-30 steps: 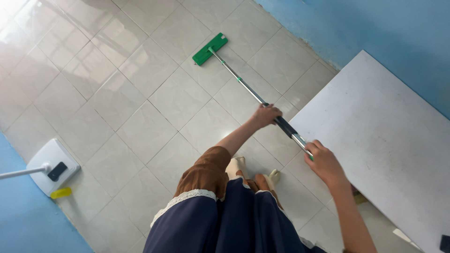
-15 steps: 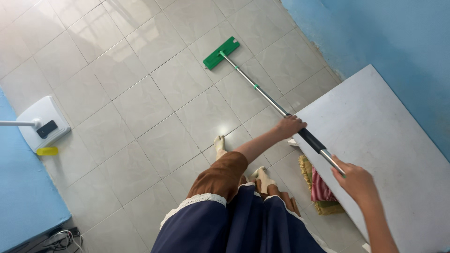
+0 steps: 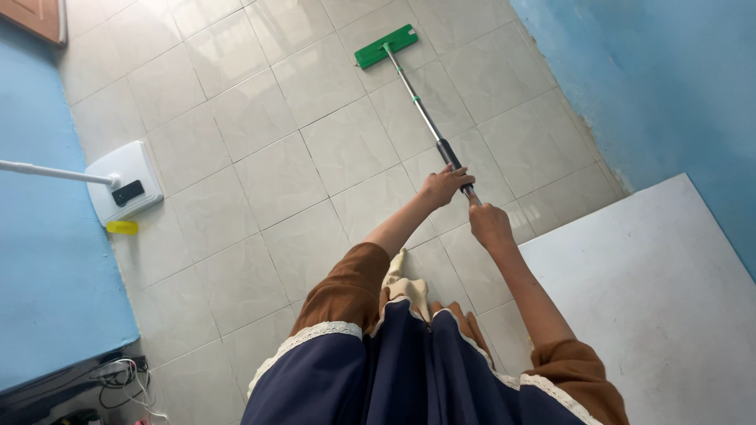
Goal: The person mops a tiled floor using a green flat mop with a long handle. They move the mop back and forth across the room, cleaning around a standing fan and a white container.
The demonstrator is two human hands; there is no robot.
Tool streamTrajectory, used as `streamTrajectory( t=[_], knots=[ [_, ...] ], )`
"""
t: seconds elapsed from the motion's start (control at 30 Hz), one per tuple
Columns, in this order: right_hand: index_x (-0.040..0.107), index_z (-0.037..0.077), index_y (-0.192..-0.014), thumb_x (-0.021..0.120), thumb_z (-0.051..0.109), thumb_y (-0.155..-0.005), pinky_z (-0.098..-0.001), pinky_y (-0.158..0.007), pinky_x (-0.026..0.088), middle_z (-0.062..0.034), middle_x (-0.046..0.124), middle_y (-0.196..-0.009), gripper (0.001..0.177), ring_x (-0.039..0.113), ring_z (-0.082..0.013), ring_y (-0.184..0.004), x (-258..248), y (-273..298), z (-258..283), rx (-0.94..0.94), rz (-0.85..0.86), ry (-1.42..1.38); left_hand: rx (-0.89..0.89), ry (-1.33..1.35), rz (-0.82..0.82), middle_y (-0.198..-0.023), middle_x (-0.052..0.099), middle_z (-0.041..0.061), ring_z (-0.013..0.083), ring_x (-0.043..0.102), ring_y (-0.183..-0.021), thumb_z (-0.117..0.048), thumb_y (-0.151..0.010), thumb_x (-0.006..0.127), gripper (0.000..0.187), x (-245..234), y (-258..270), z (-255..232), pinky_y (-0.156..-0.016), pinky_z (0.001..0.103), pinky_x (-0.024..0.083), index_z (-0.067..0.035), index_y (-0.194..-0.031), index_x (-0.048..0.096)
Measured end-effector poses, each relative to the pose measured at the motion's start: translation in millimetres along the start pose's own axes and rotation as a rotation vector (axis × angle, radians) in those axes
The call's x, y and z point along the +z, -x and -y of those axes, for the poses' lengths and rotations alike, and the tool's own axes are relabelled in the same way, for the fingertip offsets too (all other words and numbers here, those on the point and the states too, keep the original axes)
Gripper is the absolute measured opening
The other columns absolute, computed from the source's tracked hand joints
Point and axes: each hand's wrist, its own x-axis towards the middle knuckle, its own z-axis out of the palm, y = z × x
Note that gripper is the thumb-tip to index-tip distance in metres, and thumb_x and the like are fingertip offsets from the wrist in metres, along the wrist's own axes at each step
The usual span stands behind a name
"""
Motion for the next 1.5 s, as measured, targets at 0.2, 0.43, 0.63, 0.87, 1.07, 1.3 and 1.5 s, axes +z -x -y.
streamTrajectory(
  t=[0.2,0.43,0.63,0.87,1.07,1.3,1.5],
  knots=[
    [0.053,0.005,-0.145,0.060,0.014,-0.092,-0.0437,-0.064,0.061,-0.0177,0.070,-0.078,0.054,0.074,-0.0353,-0.070,-18.8,82.1,-43.6,-0.004,0.074,0.068,0.117,-0.143,0.063,-0.161,0.036,-0.005,0.0353,0.031,-0.151,-0.010,-0.093,0.061,0.063,28.3,-15.3,-58.3,-0.105,0.058,0.045,-0.042,-0.144,0.046],
    [0.049,0.038,-0.149,0.062,0.038,-0.094,-0.0391,-0.062,0.060,-0.0058,0.070,-0.073,0.056,0.071,-0.0219,-0.062,-100.7,316.1,-115.4,0.220,0.319,0.127,0.308,-0.090,0.126,-0.125,0.069,-0.001,0.0226,0.061,-0.129,-0.008,-0.091,0.062,0.051,92.4,8.2,-181.5,-0.105,0.054,0.047,-0.035,-0.134,0.059],
    [0.045,0.046,-0.150,0.062,0.046,-0.093,-0.0305,-0.057,0.060,0.0009,0.070,-0.065,0.059,0.068,-0.0141,-0.053,-146.1,421.9,-145.1,0.413,0.550,0.216,0.488,0.026,0.294,-0.116,0.074,0.003,0.0248,0.072,-0.114,-0.018,-0.088,0.071,0.032,139.6,31.5,-279.4,-0.092,0.042,0.058,-0.022,-0.120,0.068],
    [0.058,0.033,-0.143,0.064,0.036,-0.094,-0.0363,-0.054,0.057,-0.0038,0.068,-0.066,0.049,0.068,-0.0203,-0.053,-87.9,349.0,-126.7,0.215,0.298,0.079,0.323,-0.071,0.112,-0.121,0.066,0.006,0.0301,0.065,-0.119,-0.008,-0.091,0.063,0.037,135.9,24.7,-207.5,-0.098,0.043,0.054,-0.021,-0.126,0.064],
    [0.055,0.020,-0.147,0.059,0.034,-0.097,-0.0405,-0.062,0.061,-0.0123,0.071,-0.074,0.051,0.074,-0.0307,-0.065,-72.3,175.3,-65.9,0.017,0.165,0.115,0.112,0.037,-0.168,-0.128,0.062,0.006,0.0315,0.051,-0.138,-0.004,-0.089,0.062,0.034,74.6,6.9,-68.0,-0.104,0.042,0.053,-0.016,-0.120,0.062],
    [0.053,0.002,-0.145,0.060,0.001,-0.094,-0.0402,-0.058,0.060,-0.0169,0.072,-0.077,0.051,0.074,-0.0309,-0.067,-74.2,0.2,44.0,-0.146,0.065,0.110,-0.141,0.087,-0.298,-0.143,0.055,-0.001,0.0260,0.045,-0.142,-0.010,-0.094,0.063,0.033,-4.8,7.1,80.6,-0.095,0.048,0.054,-0.023,-0.124,0.060],
    [0.052,-0.001,-0.145,0.061,-0.003,-0.092,-0.0398,-0.060,0.061,-0.0169,0.072,-0.077,0.054,0.075,-0.0300,-0.070,-69.8,0.3,66.7,-0.193,0.066,0.136,-0.139,0.001,-0.208,-0.137,0.059,-0.004,0.0212,0.051,-0.137,-0.018,-0.088,0.072,0.035,-18.5,23.9,92.6,-0.094,0.048,0.052,-0.025,-0.122,0.062]
  ],
)
